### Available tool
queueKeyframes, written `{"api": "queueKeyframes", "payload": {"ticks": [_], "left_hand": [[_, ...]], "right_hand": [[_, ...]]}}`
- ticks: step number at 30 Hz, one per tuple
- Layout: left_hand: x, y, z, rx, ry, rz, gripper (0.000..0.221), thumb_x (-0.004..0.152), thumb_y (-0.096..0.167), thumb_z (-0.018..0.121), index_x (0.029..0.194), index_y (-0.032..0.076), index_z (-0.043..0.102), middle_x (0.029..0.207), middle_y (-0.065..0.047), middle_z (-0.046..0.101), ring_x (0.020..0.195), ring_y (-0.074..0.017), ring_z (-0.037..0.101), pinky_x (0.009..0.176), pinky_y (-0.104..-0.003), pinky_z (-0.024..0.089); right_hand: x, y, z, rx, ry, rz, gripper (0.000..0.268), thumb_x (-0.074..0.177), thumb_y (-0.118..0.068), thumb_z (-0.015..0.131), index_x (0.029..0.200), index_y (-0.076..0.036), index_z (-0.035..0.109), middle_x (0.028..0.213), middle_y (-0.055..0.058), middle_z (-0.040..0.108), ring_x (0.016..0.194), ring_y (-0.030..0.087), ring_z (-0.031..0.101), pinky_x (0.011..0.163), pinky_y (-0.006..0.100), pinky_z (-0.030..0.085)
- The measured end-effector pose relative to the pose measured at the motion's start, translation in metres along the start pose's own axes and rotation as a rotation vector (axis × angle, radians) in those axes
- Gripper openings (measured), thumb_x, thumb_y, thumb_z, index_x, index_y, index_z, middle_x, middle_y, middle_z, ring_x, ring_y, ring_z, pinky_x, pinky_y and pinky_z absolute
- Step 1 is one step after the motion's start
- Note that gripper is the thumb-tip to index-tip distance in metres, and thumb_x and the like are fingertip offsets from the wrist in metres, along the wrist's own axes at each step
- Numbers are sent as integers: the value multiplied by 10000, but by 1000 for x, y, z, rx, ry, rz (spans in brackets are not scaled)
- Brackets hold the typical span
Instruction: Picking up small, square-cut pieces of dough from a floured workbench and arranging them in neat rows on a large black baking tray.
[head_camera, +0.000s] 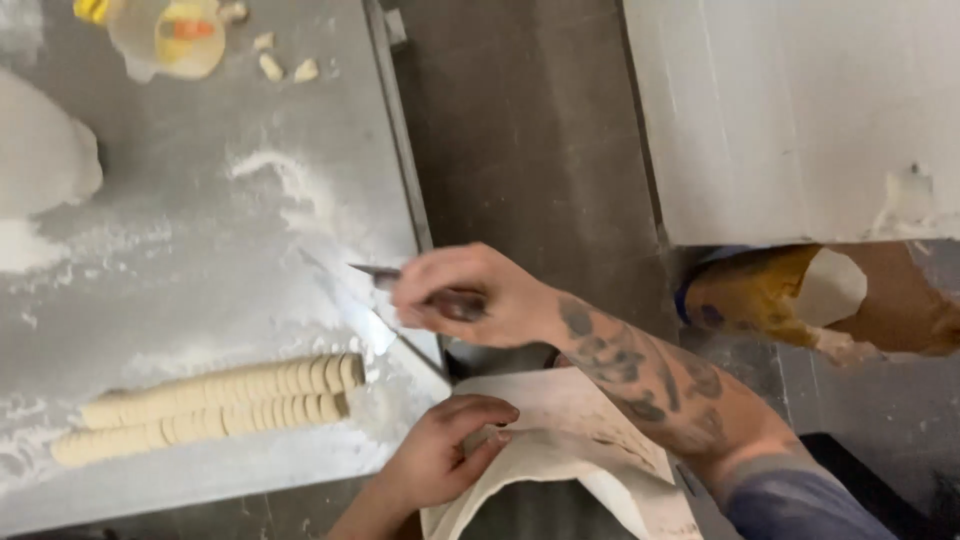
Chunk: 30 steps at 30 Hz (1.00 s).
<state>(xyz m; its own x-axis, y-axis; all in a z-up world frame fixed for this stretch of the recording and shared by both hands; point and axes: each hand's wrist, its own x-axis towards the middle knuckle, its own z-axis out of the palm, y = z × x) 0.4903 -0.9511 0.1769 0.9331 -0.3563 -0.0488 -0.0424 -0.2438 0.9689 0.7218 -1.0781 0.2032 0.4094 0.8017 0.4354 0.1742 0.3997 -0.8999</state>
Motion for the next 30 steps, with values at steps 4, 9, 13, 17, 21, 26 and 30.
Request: {"api": "queueKeyframes", "payload": {"ticks": [4, 9, 13, 17, 21, 26, 30], "left_hand": [[56, -34, 15, 46, 45, -243, 322, 1143, 356, 686, 1298, 112, 829, 1312, -92, 873, 960, -273, 837, 737, -428, 624], [84, -83, 51, 86, 175, -382, 321, 1112, 340, 725, 1307, 120, 853, 1244, -55, 890, 1147, -244, 849, 988, -403, 674], [116, -90, 55, -12, 186, -599, 357, 1102, 456, 699, 1285, 195, 860, 1304, 11, 897, 1142, -186, 871, 903, -341, 652], [176, -95, 26, -91, 306, -806, 367, 1088, 464, 719, 1266, 197, 897, 1239, 55, 916, 1099, -103, 852, 972, -269, 619], [302, -150, -67, -17, 344, -608, 428, 1081, 457, 710, 1324, 146, 876, 1317, -16, 918, 1157, -200, 881, 931, -365, 686], [516, -148, -275, 370, 145, -322, 424, 1143, 377, 637, 1428, 111, 805, 1372, -108, 857, 1215, -317, 814, 1061, -504, 640], [678, -199, -452, 543, 221, -304, 406, 1156, 361, 596, 1346, 78, 817, 1266, -142, 855, 1075, -361, 813, 913, -555, 666]], "right_hand": [[-99, -2, -75, -51, 266, 324, 159, 1195, -258, 710, 1137, -145, 806, 981, 15, 748, 631, 104, 535, 627, 296, 483], [-217, 12, -164, -352, 265, 764, 345, 1147, -439, 689, 1033, -180, 885, 721, -28, 626, 573, 122, 488, 598, 341, 444], [-258, 31, -250, -415, 355, 1187, 401, 1064, -506, 756, 1014, -129, 885, 742, 3, 747, 705, 139, 695, 764, 339, 588], [-239, 58, -329, -470, 380, 1232, 467, 1149, -451, 697, 801, -153, 604, 754, -24, 568, 727, 154, 544, 775, 343, 452], [-171, 87, -410, -374, 529, 1260, 331, 1111, -375, 796, 956, -84, 827, 848, -9, 728, 820, 143, 630, 791, 342, 531], [-96, 96, -518, -574, 514, 1213, 455, 1056, -527, 760, 1130, -105, 914, 942, 20, 859, 909, 165, 755, 816, 355, 594], [1, 89, -592, -552, 616, 1209, 384, 1109, -411, 759, 1195, -64, 899, 1118, 96, 913, 1022, 207, 782, 944, 352, 614]]}}
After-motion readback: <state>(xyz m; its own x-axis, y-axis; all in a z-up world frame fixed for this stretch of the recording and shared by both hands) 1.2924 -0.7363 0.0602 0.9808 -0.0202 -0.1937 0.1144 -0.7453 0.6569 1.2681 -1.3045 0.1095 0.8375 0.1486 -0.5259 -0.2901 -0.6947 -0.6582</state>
